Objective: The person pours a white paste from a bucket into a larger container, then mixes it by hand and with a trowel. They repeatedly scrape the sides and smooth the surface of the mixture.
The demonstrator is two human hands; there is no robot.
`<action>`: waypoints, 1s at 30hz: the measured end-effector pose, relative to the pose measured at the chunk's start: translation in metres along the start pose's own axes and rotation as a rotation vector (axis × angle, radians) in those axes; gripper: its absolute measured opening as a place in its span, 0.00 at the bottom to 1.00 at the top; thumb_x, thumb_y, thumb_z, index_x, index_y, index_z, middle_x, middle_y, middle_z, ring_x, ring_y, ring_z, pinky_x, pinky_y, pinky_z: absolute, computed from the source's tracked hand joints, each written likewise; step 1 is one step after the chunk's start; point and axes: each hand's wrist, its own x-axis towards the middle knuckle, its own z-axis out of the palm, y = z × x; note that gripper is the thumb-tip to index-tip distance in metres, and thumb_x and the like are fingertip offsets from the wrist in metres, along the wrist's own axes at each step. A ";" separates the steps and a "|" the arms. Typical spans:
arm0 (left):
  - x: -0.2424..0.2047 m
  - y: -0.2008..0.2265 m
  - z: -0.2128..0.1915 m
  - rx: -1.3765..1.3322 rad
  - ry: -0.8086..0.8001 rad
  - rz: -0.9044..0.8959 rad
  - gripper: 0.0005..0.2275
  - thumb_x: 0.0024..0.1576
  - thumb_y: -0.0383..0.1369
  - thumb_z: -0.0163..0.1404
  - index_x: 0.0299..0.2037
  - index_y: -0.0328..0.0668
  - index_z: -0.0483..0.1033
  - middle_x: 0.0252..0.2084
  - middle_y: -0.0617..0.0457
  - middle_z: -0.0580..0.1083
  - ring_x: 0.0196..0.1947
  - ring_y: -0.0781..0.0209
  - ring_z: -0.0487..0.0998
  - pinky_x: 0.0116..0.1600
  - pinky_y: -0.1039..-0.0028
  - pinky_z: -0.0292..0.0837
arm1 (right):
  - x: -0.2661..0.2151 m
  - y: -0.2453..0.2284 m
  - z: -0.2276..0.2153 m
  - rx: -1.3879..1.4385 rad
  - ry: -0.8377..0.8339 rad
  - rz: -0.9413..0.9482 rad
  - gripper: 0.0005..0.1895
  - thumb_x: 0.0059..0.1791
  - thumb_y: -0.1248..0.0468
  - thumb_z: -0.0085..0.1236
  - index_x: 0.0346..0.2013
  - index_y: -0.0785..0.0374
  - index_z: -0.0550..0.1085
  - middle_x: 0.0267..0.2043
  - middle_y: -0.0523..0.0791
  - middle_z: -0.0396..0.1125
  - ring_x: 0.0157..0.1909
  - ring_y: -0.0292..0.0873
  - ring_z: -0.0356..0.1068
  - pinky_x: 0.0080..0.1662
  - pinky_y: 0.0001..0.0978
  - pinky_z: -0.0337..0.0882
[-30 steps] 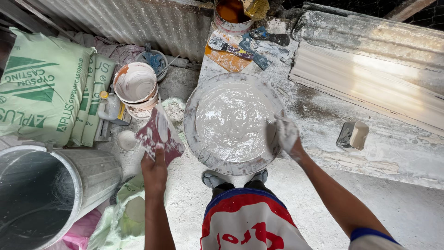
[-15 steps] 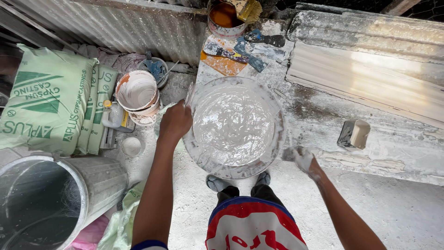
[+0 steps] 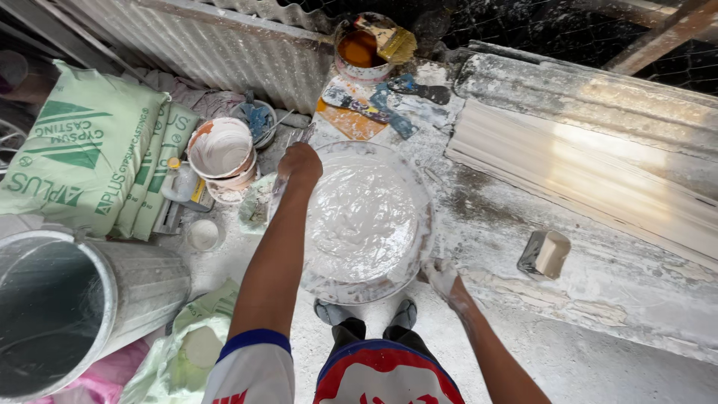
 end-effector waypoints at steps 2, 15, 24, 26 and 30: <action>0.009 0.024 0.033 0.053 0.122 0.064 0.23 0.59 0.34 0.49 0.64 0.35 0.65 0.61 0.38 0.69 0.56 0.38 0.75 0.50 0.50 0.76 | 0.000 0.001 0.002 -0.057 0.035 -0.056 0.17 0.55 0.61 0.49 0.44 0.74 0.78 0.39 0.52 0.78 0.38 0.42 0.76 0.40 0.33 0.76; -0.168 0.103 0.105 0.331 0.343 0.950 0.21 0.60 0.31 0.49 0.64 0.41 0.69 0.61 0.47 0.72 0.57 0.45 0.77 0.53 0.50 0.75 | -0.005 0.000 0.004 0.036 0.101 -0.032 0.22 0.52 0.57 0.55 0.51 0.75 0.71 0.40 0.51 0.73 0.37 0.41 0.70 0.36 0.32 0.72; -0.194 0.079 0.059 0.314 0.387 0.929 0.24 0.54 0.30 0.50 0.64 0.41 0.67 0.63 0.46 0.71 0.57 0.46 0.75 0.54 0.48 0.73 | 0.038 -0.007 -0.016 0.211 0.003 0.084 0.12 0.56 0.60 0.53 0.35 0.67 0.77 0.23 0.46 0.68 0.19 0.37 0.60 0.19 0.31 0.60; -0.196 0.074 0.047 0.306 0.267 0.855 0.25 0.55 0.28 0.50 0.65 0.40 0.66 0.63 0.46 0.70 0.59 0.45 0.74 0.55 0.49 0.73 | 0.051 -0.019 -0.026 0.210 0.018 0.008 0.14 0.56 0.61 0.49 0.35 0.65 0.79 0.21 0.44 0.71 0.17 0.34 0.60 0.18 0.28 0.59; -0.204 0.059 0.021 0.267 0.219 0.756 0.26 0.54 0.27 0.49 0.66 0.38 0.65 0.62 0.45 0.70 0.58 0.45 0.74 0.56 0.46 0.70 | 0.071 -0.042 -0.039 0.153 0.033 0.027 0.13 0.56 0.60 0.49 0.41 0.67 0.77 0.25 0.46 0.71 0.20 0.36 0.61 0.21 0.30 0.61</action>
